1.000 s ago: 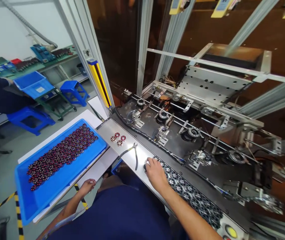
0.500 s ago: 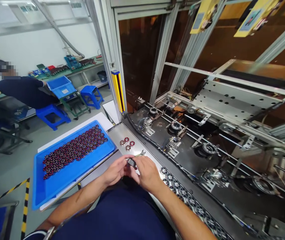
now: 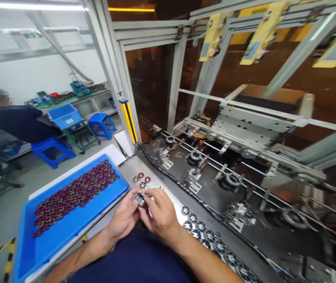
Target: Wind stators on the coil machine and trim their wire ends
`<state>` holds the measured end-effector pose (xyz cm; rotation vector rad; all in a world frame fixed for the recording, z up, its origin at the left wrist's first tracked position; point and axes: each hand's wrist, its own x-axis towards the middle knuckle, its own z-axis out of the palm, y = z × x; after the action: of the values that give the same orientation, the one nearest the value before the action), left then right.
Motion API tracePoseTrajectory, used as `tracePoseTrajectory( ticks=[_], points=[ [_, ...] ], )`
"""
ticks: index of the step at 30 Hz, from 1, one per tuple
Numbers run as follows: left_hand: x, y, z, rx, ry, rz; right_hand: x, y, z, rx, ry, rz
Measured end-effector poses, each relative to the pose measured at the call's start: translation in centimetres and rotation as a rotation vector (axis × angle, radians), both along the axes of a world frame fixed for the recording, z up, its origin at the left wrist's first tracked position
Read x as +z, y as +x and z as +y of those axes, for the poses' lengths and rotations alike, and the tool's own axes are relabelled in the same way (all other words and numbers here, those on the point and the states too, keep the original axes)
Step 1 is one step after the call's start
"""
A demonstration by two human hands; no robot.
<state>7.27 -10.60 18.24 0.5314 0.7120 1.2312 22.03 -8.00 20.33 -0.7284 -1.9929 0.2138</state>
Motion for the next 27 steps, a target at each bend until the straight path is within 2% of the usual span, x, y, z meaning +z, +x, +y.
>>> tracePoseTrajectory(
  ticks=[2,4,8,11,14,16,17,18,20,22,24,27],
  points=[
    [0.1,-0.3,0.0,-0.032,0.006,0.044,0.9,0.9,0.1,0.095,-0.119,0.007],
    [-0.3,-0.9,0.2,-0.102,0.035,0.067,1.9,2.0,0.5,0.233,-0.32,0.03],
    [-1.9,-2.2,0.7,-0.259,0.06,0.139,2.8,3.3,1.4,0.512,-0.656,0.031],
    [-3.3,-2.7,1.0,-0.37,0.077,0.195,2.4,3.4,1.4,0.641,-0.724,0.029],
    [-3.8,-3.0,1.2,-0.456,0.101,0.251,2.4,4.5,1.5,0.663,-0.736,0.018],
    [-3.9,-3.5,1.3,-0.452,0.083,0.33,2.9,7.3,2.6,0.572,-0.729,-0.04],
    [-4.0,-3.9,1.3,-0.441,0.055,0.385,3.1,9.4,3.6,0.47,-0.714,-0.102],
    [-4.3,-4.5,1.3,-0.43,0.013,0.449,3.2,12.0,4.8,0.338,-0.685,-0.171],
    [-5.4,-5.8,1.2,-0.419,-0.107,0.589,2.7,17.8,7.5,-0.042,-0.637,-0.362],
    [-7.4,-7.2,0.8,-0.387,-0.258,0.716,1.1,23.5,10.0,-0.233,-0.664,-0.4],
    [-9.9,-8.2,0.2,-0.289,-0.432,0.824,-1.1,27.7,11.7,-0.341,-0.694,-0.432],
    [-13.2,-9.4,-0.9,-0.2,-0.635,0.958,-4.5,30.6,12.5,-0.392,-0.734,-0.473]
  ],
)
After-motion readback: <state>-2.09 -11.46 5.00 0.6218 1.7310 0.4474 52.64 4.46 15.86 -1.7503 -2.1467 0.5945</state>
